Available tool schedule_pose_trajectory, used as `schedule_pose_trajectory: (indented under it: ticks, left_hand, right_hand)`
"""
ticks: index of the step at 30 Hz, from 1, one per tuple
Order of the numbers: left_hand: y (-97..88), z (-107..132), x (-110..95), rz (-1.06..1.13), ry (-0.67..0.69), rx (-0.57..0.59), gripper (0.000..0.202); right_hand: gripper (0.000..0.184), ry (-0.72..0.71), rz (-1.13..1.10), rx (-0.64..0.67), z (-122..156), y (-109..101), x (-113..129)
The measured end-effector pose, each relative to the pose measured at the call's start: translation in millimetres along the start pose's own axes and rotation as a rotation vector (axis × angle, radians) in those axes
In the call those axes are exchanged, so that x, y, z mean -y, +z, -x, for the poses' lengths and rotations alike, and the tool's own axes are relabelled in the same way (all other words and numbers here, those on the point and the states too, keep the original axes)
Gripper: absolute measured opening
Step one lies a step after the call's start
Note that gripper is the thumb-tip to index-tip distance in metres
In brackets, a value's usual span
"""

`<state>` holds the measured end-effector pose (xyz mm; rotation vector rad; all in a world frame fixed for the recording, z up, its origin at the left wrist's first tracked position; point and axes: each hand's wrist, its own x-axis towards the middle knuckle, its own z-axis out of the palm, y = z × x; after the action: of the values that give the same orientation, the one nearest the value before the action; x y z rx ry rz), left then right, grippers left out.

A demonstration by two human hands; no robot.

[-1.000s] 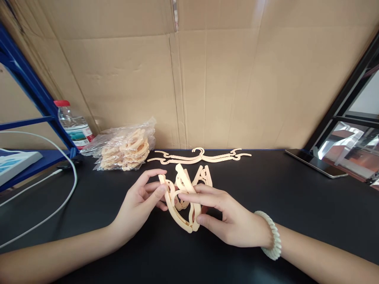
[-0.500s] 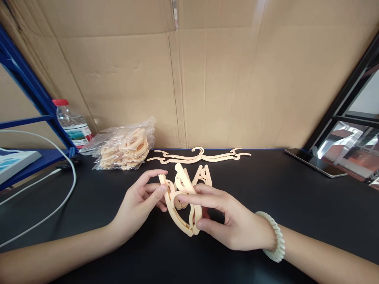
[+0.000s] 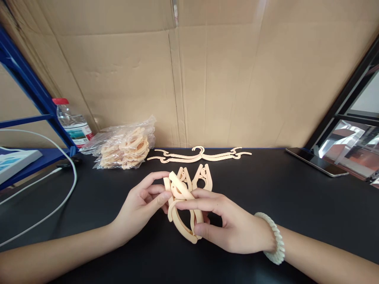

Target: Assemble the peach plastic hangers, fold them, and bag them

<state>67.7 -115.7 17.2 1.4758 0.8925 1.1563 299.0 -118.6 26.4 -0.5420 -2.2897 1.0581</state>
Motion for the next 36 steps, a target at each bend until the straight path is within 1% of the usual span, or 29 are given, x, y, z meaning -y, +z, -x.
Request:
schedule_pose_trajectory:
  ticks: [5, 8, 13, 17, 21, 26, 28, 31, 34, 36]
  left_hand:
    - [-0.6, -1.1, 0.5, -0.041, -0.002, -0.049, 0.039]
    - [-0.9, -1.9, 0.2, -0.027, -0.019, -0.032, 0.039]
    - [-1.9, -1.9, 1.2, 0.012, -0.015, -0.009, 0.041]
    - [-4.2, -1.9, 6.0, 0.035, -0.013, 0.007, 0.035]
    - [-5.4, -2.4, 9.7, 0.03, -0.009, 0.051, 0.03]
    - [-3.7, -3.1, 7.9, 0.031, -0.038, 0.066, 0.028]
    - [-3.5, -2.8, 6.5, 0.041, -0.037, 0.068, 0.023]
    - [-4.6, -2.7, 5.5, 0.067, -0.005, 0.035, 0.016]
    - [-6.0, -3.5, 5.9, 0.09, 0.029, -0.053, 0.015]
    - [-6.4, -3.9, 6.1, 0.077, 0.034, -0.066, 0.014]
  right_hand:
    - [0.043, 0.043, 0.007, -0.013, -0.5, -3.6, -0.3]
    - [0.045, 0.053, -0.007, 0.008, -0.1, -3.6, -1.3]
    - [0.045, 0.053, -0.01, 0.005, 0.7, -4.2, -2.4]
    - [0.05, 0.039, -0.013, 0.039, 1.8, -4.4, -3.9]
    - [0.049, 0.03, -0.046, 0.089, 2.1, -4.0, -3.0]
    - [0.05, 0.032, -0.05, 0.085, 2.8, -4.2, -3.1]
    - [0.048, 0.051, -0.05, 0.077, 3.0, -4.6, -4.3]
    - [0.047, 0.086, -0.052, 0.034, 2.7, -7.3, -6.9]
    - [0.05, 0.132, -0.126, -0.046, 2.2, -12.5, -9.9]
    - [0.049, 0.165, -0.157, -0.062, 2.1, -14.9, -11.0]
